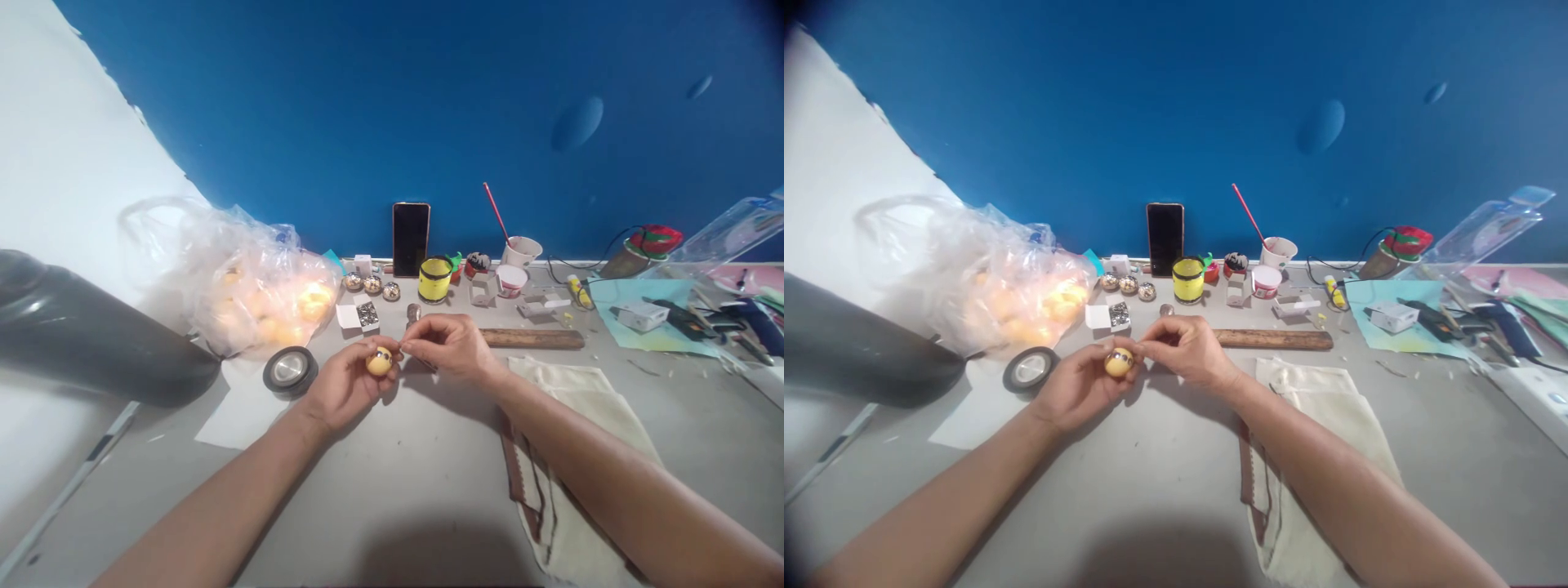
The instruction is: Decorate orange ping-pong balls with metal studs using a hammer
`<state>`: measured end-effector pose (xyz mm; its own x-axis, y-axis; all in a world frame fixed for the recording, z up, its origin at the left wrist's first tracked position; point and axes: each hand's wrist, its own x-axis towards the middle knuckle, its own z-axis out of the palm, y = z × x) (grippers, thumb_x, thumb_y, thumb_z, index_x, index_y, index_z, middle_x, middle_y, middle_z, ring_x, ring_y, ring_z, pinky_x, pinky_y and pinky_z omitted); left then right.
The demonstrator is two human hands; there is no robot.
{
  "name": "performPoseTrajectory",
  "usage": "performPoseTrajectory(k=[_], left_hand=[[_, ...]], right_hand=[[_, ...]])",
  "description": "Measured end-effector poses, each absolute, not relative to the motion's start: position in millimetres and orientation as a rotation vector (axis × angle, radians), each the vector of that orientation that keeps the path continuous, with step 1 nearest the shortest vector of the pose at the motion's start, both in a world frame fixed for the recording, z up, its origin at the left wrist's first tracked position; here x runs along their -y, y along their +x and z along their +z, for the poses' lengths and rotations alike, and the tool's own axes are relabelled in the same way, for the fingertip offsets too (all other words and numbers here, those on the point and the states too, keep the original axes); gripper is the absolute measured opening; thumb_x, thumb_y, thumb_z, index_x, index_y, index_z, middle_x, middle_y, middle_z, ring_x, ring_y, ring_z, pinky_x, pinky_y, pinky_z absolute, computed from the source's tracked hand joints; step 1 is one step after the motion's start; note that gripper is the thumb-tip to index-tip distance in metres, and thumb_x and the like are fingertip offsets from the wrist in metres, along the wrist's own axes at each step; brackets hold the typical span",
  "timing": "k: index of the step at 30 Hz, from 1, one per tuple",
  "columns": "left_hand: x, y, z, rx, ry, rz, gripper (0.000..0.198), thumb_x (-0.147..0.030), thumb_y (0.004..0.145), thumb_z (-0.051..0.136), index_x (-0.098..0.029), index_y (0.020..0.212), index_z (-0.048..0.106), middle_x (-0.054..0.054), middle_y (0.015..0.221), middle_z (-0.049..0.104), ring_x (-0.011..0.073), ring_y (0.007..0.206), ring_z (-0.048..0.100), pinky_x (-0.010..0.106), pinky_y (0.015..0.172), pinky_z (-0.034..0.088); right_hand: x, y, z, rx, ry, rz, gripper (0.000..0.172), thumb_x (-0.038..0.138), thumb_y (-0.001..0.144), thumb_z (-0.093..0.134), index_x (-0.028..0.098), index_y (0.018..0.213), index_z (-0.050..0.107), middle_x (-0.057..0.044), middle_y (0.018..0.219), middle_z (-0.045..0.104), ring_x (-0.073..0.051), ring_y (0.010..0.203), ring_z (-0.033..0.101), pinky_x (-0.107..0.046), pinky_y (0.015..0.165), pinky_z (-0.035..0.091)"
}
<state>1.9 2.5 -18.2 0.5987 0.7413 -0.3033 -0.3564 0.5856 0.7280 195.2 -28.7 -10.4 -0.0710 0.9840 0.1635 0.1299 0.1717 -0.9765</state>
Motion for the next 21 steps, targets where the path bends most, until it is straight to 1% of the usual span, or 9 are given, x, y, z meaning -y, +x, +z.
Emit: performPoseTrajectory(k=[2,4,7,9,12,15,18,21], left_hand=[[-1.8,2.7,-15.9,-0.644,0.650,0.737,0.028,-0.015,0.068,0.071,-0.010,0.096,0.073,0.010,0.083,0.069,0.0172,0.070,0.064,0.027,0.059,0.052],[0.1,3.5,-15.0,-0.670,0.716,0.758,0.037,-0.011,0.068,0.073,-0.012,0.105,0.072,0.009,0.087,0.070,0.0176,0.073,0.065,0.027,0.061,0.053],[3.2,4.1,-16.1,-0.744,0.919,0.793,0.044,-0.019,0.074,0.079,-0.017,0.116,0.067,0.005,0.087,0.070,0.0175,0.072,0.065,0.030,0.063,0.054],[4.4,3.9,-16.9,-0.832,1.091,0.838,0.045,-0.025,0.074,0.082,-0.018,0.116,0.067,0.003,0.085,0.069,0.0152,0.068,0.062,0.029,0.063,0.052],[4.7,3.1,-15.9,-0.948,1.262,0.869,0.047,-0.028,0.070,0.086,-0.018,0.113,0.071,-0.001,0.079,0.065,0.0115,0.062,0.055,0.026,0.061,0.048],[4.4,2.0,-14.0,-0.971,1.299,0.861,0.052,-0.031,0.070,0.085,-0.019,0.119,0.071,-0.001,0.077,0.064,0.0122,0.063,0.054,0.025,0.061,0.047],[4.6,1.1,-15.8,-0.990,1.359,0.867,0.053,-0.033,0.073,0.083,-0.019,0.123,0.070,-0.001,0.077,0.064,0.0138,0.066,0.055,0.025,0.062,0.047],[5.3,0.7,-21.6,-1.006,1.438,0.896,0.050,-0.032,0.074,0.082,-0.020,0.121,0.069,0.002,0.085,0.068,0.0163,0.074,0.059,0.026,0.068,0.048]], right_hand=[[26.1,197.8,-13.9,1.339,-1.139,1.165,0.025,0.041,0.078,0.080,0.018,0.074,0.069,0.003,0.054,0.058,-0.009,0.045,0.046,-0.024,0.044,0.036],[23.8,198.8,-17.1,1.270,-1.127,1.252,0.029,0.043,0.076,0.081,0.017,0.074,0.068,0.005,0.050,0.055,-0.009,0.043,0.044,-0.024,0.043,0.034],[21.5,198.5,-19.2,1.170,-1.109,1.354,0.031,0.044,0.072,0.084,0.017,0.078,0.069,0.005,0.051,0.055,-0.008,0.045,0.043,-0.023,0.044,0.034],[20.7,198.7,-18.8,1.119,-1.082,1.410,0.032,0.043,0.070,0.085,0.017,0.081,0.070,0.005,0.053,0.057,-0.008,0.046,0.043,-0.023,0.045,0.035],[19.8,200.1,-17.1,1.065,-1.056,1.481,0.033,0.042,0.068,0.088,0.016,0.080,0.071,0.003,0.058,0.060,-0.008,0.049,0.045,-0.023,0.046,0.035],[19.3,201.9,-16.9,1.031,-1.044,1.551,0.034,0.043,0.066,0.089,0.016,0.077,0.071,0.001,0.065,0.062,-0.008,0.052,0.045,-0.022,0.046,0.034],[19.4,203.0,-18.9,1.023,-1.001,1.609,0.034,0.043,0.067,0.089,0.015,0.075,0.071,-0.001,0.070,0.065,-0.007,0.052,0.044,-0.022,0.047,0.033],[20.2,203.1,-20.5,1.022,-0.974,1.637,0.033,0.042,0.068,0.089,0.015,0.077,0.072,-0.002,0.074,0.068,-0.006,0.053,0.045,-0.022,0.048,0.032]])
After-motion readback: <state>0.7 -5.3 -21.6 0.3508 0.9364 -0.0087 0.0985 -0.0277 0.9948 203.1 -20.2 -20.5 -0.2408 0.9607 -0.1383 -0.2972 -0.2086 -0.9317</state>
